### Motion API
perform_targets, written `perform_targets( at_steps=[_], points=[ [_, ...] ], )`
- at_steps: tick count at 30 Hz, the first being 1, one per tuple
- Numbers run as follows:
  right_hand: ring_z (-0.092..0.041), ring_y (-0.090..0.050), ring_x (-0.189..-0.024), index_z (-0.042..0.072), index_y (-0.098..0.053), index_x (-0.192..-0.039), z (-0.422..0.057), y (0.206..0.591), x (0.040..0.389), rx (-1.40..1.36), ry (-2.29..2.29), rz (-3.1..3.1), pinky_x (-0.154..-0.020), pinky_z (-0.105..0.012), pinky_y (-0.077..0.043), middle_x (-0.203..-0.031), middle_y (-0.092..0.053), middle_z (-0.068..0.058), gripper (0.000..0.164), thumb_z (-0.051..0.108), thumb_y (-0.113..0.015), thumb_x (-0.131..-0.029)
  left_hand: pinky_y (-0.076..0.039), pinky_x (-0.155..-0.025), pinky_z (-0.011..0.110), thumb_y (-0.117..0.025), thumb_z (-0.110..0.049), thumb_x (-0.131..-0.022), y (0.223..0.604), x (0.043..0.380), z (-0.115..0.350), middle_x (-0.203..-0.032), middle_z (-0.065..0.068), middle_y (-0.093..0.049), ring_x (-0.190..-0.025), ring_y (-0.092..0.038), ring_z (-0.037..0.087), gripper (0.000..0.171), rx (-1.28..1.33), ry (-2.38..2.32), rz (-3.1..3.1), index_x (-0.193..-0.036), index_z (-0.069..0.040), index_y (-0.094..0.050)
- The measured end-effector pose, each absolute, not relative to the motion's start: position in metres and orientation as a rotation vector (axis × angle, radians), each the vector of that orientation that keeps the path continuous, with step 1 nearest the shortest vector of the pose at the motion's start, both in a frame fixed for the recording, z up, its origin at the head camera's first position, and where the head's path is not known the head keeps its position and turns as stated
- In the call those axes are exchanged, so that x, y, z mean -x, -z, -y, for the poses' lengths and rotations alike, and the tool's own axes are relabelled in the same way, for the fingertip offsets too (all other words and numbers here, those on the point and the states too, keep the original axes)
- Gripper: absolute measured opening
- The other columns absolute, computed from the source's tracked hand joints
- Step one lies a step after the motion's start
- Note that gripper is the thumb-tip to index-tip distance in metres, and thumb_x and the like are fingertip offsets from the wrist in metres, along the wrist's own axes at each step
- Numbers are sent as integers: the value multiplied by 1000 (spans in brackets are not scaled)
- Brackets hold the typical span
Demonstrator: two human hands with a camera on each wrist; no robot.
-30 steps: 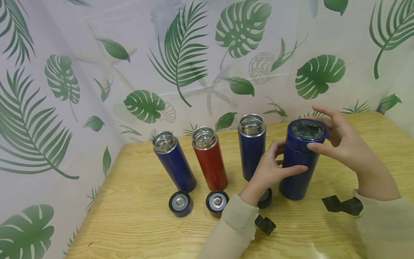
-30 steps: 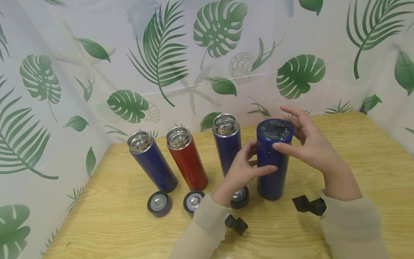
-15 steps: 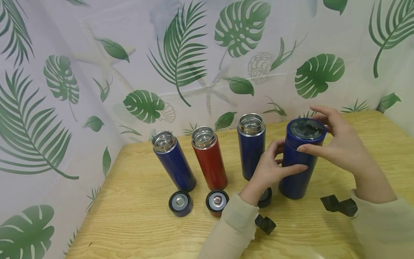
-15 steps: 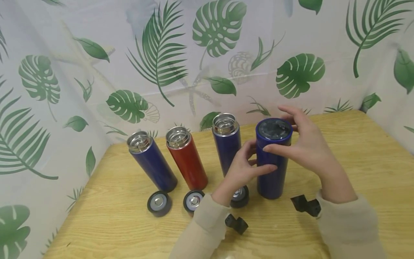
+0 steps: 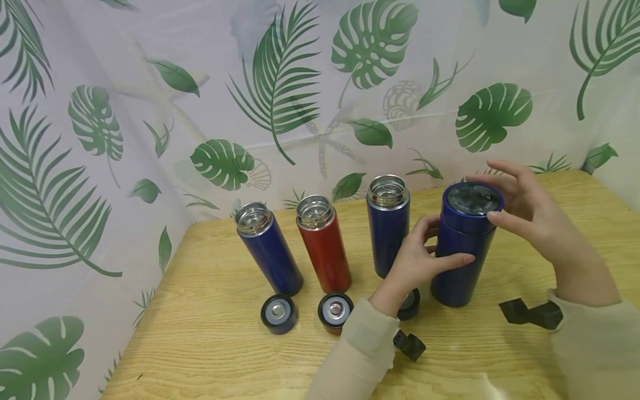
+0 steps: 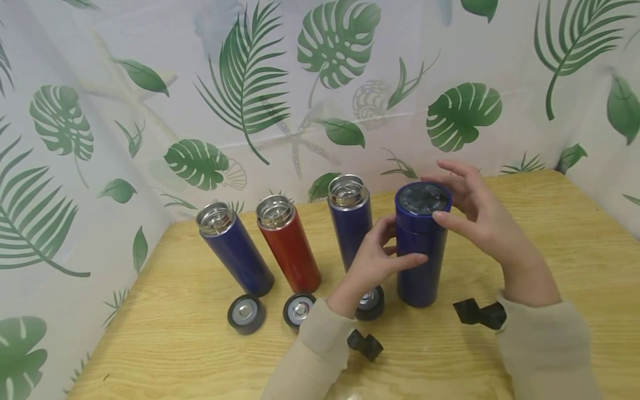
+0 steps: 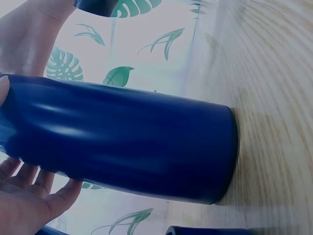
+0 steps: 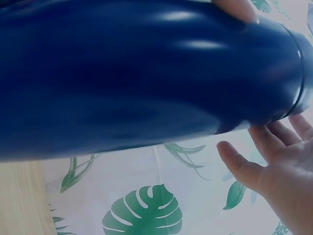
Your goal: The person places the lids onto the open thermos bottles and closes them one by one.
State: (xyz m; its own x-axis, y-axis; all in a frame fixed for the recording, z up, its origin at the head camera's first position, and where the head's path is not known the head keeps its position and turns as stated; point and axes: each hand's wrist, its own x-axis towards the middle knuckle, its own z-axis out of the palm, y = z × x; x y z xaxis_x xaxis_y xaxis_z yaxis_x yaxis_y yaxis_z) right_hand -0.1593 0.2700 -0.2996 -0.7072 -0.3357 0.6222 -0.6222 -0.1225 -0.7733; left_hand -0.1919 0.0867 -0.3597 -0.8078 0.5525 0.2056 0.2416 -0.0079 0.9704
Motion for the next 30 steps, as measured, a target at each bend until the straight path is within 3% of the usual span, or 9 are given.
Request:
perform_targets(
  at_steps=[5,13,23,30],
  points=[
    [-16,-52,-104,-3,-22,-136,-271,299,159,-1083,-1902,1957,-79,-20,-45,-126,-45,-9,60,-17,-44,-81,-39,-86,24,-70,-11,-75,359,191,-87,-116,-14,-47,-107,-44,1,57,-837,-1909,-2016,-124,-21,-42],
    [-12,-49,-106,-1,-27,-135,-273,300,159,-1057,-1824,1981,-82,-15,-40,-124,-46,-6,64,-21,-48,-78,-40,-85,24,-70,-9,-75,357,189,-87,-114,-13,-48,-105,-45,1,56,-844,-1926,-2018,-122,-20,-43],
    [-4,-47,-101,4,-33,-133,-265,293,150,-682,-1428,2239,-84,-11,-33,-112,-49,7,74,-21,-59,-69,-41,-84,23,-72,-11,-74,356,187,-88,-114,-12,-50,-104,-47,3,56,-827,-1917,-2057,-122,-20,-44],
    [0,-44,-100,8,-36,-132,-263,293,150,-565,-1362,2322,-83,-8,-31,-111,-46,11,72,-12,-66,-70,-41,-84,22,-71,-11,-74,356,187,-88,-113,-12,-50,-103,-47,1,55,-831,-1917,-2048,-122,-20,-44]
  ],
)
